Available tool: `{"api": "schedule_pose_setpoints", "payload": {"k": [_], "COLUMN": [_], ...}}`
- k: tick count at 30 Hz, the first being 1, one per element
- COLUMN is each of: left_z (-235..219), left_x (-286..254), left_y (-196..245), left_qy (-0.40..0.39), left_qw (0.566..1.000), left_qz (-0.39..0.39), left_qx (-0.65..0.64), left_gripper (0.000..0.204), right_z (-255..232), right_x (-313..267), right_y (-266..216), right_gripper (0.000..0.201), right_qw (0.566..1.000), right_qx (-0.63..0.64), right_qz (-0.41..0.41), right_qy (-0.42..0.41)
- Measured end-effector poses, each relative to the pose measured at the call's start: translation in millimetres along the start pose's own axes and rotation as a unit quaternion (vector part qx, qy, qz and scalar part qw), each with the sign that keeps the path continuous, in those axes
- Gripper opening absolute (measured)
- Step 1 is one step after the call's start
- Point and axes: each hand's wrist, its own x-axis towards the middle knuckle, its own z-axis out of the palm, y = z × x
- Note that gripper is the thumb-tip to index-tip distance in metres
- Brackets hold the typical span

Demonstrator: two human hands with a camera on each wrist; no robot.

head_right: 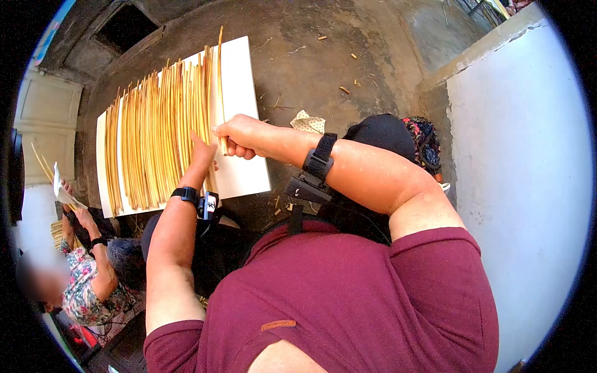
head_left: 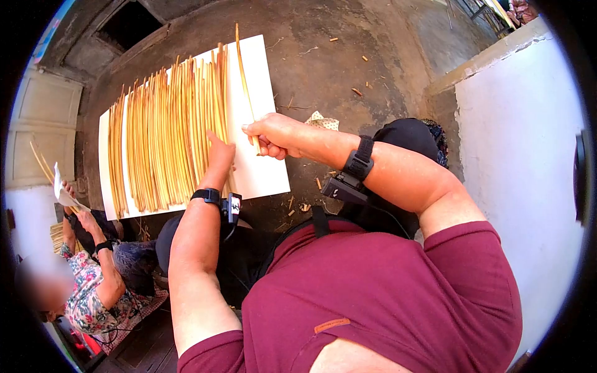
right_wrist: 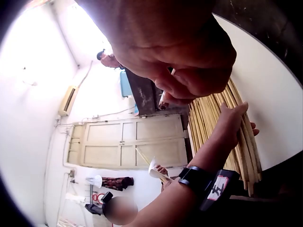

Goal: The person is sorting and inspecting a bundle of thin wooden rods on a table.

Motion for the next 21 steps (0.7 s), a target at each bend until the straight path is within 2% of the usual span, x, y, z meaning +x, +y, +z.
{"api": "schedule_pose_setpoints", "payload": {"k": [1, 4, 5, 7, 8, 9, 11, 12, 13, 14, 15, 17, 19, 21], "left_z": [-1, -11, -12, -15, -16, -20, -28, -33, -39, -48, -62, -80, -90, -91], "left_x": [2, 17, 21, 25, 25, 23, 24, 47, 56, 54, 23, 13, 14, 17], "left_y": [-2, -18, -22, -25, -28, -23, -9, -3, 8, 20, 49, 66, 70, 69], "left_qy": [-0.001, 0.088, 0.087, 0.136, 0.154, 0.154, 0.237, 0.226, 0.154, 0.073, -0.005, -0.073, -0.069, -0.068], "left_qw": [1.0, 0.964, 0.964, 0.927, 0.911, 0.911, 0.871, 0.897, 0.966, 0.959, 0.913, 0.867, 0.861, 0.855], "left_qz": [0.001, 0.082, 0.081, 0.08, 0.094, 0.093, 0.199, 0.207, 0.198, 0.177, 0.131, 0.137, 0.13, 0.122], "left_qx": [0.0, 0.237, 0.237, 0.341, 0.37, 0.371, 0.381, 0.317, 0.057, -0.21, -0.386, -0.474, -0.487, -0.499], "left_gripper": [0.087, 0.077, 0.077, 0.068, 0.057, 0.057, 0.054, 0.053, 0.053, 0.052, 0.047, 0.037, 0.032, 0.027], "right_z": [0, -2, -2, -2, -2, -2, -1, 1, 4, 7, 11, 16, 20, 21], "right_x": [0, -2, -2, -4, -5, -5, -3, -4, -7, -10, -11, -15, -14, -19], "right_y": [0, 0, 0, 1, 1, 2, 4, 3, 2, 2, 4, 9, 14, 16], "right_gripper": [0.033, 0.032, 0.031, 0.029, 0.028, 0.028, 0.028, 0.028, 0.028, 0.028, 0.028, 0.03, 0.031, 0.027], "right_qw": [1.0, 1.0, 1.0, 1.0, 1.0, 1.0, 0.999, 0.998, 0.996, 0.991, 0.99, 0.971, 0.95, 0.945], "right_qx": [-0.001, -0.006, -0.01, -0.007, -0.004, -0.004, -0.025, -0.027, -0.066, -0.104, -0.106, -0.185, -0.242, -0.255], "right_qz": [-0.001, -0.002, -0.002, 0.001, 0.003, 0.004, 0.0, 0.002, -0.006, -0.014, -0.012, -0.016, 0.01, 0.028], "right_qy": [-0.003, -0.011, -0.016, -0.021, -0.025, -0.027, -0.043, -0.048, -0.066, -0.084, -0.089, -0.148, -0.198, -0.204]}}
